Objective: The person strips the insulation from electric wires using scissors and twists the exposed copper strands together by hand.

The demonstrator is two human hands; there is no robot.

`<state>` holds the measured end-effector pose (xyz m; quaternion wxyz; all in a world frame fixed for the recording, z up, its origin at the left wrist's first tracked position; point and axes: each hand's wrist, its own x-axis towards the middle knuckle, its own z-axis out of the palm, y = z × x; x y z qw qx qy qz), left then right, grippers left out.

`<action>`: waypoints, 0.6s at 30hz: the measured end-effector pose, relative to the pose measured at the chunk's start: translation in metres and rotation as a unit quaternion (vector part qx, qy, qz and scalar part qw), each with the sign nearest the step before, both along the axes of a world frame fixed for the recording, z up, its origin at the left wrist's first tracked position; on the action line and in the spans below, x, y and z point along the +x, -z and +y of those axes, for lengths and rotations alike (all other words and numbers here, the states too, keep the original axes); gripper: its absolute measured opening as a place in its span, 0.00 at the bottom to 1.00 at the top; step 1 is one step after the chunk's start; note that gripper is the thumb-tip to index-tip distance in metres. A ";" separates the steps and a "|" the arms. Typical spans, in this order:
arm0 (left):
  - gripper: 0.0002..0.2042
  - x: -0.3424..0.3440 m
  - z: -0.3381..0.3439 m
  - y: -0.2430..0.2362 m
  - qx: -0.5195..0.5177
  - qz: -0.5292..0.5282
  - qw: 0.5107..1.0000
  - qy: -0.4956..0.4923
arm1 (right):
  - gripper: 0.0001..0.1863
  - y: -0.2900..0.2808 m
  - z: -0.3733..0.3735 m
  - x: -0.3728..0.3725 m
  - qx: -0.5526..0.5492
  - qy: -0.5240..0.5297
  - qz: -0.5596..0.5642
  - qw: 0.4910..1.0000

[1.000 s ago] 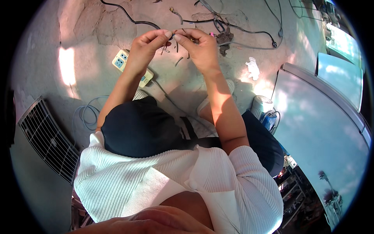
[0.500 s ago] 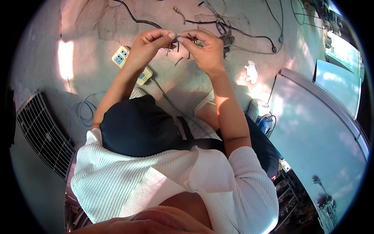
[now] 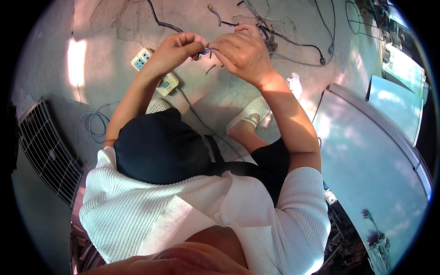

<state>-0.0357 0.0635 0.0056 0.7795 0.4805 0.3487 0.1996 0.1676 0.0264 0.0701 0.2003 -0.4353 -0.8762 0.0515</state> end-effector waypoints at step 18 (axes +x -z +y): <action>0.07 0.006 -0.022 -0.008 0.454 0.177 0.867 -0.104 | 0.09 0.017 -0.009 -0.002 -0.392 0.221 0.192 0.872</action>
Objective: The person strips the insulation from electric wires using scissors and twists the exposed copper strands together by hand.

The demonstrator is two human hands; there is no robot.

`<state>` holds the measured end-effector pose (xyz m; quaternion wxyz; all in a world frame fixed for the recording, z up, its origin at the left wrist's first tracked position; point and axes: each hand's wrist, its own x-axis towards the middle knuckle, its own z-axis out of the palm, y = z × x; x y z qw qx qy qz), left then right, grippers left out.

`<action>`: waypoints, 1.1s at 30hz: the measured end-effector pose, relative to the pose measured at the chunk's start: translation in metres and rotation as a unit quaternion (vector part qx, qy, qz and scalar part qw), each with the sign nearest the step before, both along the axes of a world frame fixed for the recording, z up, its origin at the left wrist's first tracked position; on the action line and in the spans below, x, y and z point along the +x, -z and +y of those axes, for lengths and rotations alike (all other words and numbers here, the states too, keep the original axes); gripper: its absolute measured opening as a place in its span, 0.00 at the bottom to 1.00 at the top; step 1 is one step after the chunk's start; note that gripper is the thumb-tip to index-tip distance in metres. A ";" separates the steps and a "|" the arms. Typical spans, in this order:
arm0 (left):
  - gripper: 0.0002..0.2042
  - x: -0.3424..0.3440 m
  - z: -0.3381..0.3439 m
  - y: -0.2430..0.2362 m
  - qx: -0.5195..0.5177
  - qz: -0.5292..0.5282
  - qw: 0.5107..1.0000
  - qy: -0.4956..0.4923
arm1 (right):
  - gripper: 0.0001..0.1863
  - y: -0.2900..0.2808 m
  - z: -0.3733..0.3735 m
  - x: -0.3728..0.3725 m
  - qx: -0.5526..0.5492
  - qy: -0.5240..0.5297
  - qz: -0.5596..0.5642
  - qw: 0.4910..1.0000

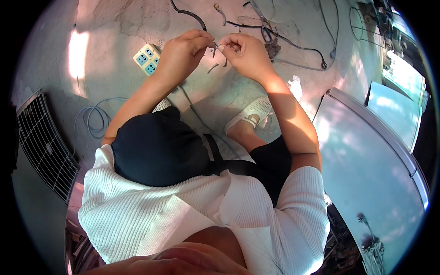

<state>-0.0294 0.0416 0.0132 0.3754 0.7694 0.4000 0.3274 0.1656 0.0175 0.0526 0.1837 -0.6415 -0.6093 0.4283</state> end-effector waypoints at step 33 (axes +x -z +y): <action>0.09 -0.012 -0.009 0.020 -0.311 -0.089 0.946 -0.016 | 0.03 0.024 -0.007 -0.020 0.396 -0.144 -0.194 0.886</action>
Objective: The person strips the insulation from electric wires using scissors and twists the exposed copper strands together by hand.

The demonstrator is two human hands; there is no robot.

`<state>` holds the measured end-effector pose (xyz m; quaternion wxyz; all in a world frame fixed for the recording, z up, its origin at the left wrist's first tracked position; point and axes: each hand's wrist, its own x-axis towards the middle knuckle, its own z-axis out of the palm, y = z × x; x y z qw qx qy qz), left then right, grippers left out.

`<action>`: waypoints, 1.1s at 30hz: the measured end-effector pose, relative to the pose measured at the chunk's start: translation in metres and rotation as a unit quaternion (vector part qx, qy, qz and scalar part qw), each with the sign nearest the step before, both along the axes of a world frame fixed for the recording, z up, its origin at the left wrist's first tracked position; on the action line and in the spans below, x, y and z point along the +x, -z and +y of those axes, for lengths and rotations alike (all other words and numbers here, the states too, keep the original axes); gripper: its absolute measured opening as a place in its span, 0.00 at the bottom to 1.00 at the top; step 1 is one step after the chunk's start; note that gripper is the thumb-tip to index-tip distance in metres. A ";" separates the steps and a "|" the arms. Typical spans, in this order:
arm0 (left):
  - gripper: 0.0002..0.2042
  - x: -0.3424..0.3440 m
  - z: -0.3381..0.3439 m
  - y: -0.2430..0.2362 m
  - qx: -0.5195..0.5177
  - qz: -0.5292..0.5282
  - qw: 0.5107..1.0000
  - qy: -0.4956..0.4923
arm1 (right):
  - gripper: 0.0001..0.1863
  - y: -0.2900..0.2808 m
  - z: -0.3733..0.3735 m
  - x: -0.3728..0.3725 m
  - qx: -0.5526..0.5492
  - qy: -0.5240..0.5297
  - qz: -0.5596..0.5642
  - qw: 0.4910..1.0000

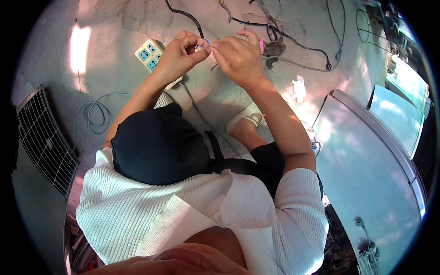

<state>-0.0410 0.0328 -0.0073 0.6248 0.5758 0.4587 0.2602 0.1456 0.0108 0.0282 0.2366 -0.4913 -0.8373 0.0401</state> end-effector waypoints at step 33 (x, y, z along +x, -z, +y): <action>0.11 0.004 0.000 0.014 -0.150 -0.109 0.981 -0.053 | 0.07 -0.003 -0.007 -0.001 -0.262 0.169 0.199 0.929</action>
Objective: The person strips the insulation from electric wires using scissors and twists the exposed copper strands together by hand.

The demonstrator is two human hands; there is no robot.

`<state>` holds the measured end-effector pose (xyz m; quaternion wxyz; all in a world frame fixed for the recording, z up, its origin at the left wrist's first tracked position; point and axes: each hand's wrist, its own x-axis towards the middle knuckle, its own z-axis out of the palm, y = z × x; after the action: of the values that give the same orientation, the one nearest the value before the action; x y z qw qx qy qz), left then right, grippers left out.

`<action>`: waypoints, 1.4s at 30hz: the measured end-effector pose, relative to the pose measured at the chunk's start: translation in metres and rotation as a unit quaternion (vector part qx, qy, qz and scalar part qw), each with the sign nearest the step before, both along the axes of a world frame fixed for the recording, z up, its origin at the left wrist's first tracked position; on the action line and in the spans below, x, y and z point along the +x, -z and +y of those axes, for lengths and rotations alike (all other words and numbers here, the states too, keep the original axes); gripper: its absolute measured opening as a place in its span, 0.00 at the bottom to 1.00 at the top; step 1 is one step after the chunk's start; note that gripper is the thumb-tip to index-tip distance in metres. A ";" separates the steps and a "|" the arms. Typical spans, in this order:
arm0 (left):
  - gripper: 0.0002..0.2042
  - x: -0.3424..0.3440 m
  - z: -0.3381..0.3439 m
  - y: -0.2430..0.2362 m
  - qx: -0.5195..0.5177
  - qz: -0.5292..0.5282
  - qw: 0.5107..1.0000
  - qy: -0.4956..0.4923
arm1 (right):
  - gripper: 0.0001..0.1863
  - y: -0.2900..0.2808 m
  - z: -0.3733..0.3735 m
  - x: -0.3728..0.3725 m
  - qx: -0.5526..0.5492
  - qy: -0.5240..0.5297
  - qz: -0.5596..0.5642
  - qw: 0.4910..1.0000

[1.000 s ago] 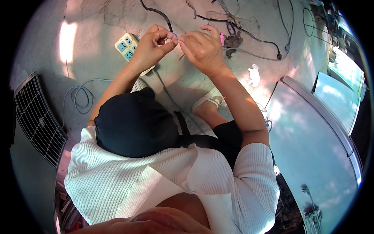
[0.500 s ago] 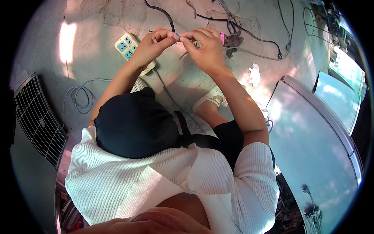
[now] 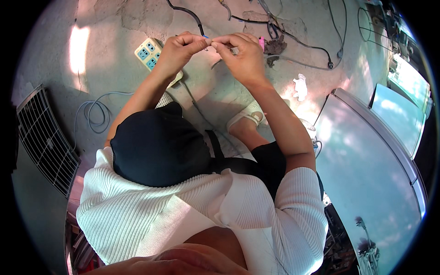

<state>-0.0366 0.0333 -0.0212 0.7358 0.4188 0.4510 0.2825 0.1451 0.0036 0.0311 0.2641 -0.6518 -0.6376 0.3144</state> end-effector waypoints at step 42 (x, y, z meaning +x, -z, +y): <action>0.08 -0.013 0.004 0.011 -0.311 -0.081 0.947 0.006 | 0.16 0.017 0.002 -0.003 0.252 -0.211 -0.209 0.921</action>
<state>-0.0498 0.0375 -0.0321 0.8653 0.1473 0.4529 0.1566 0.1420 0.0055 0.0138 0.2074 -0.4648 -0.8594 0.0486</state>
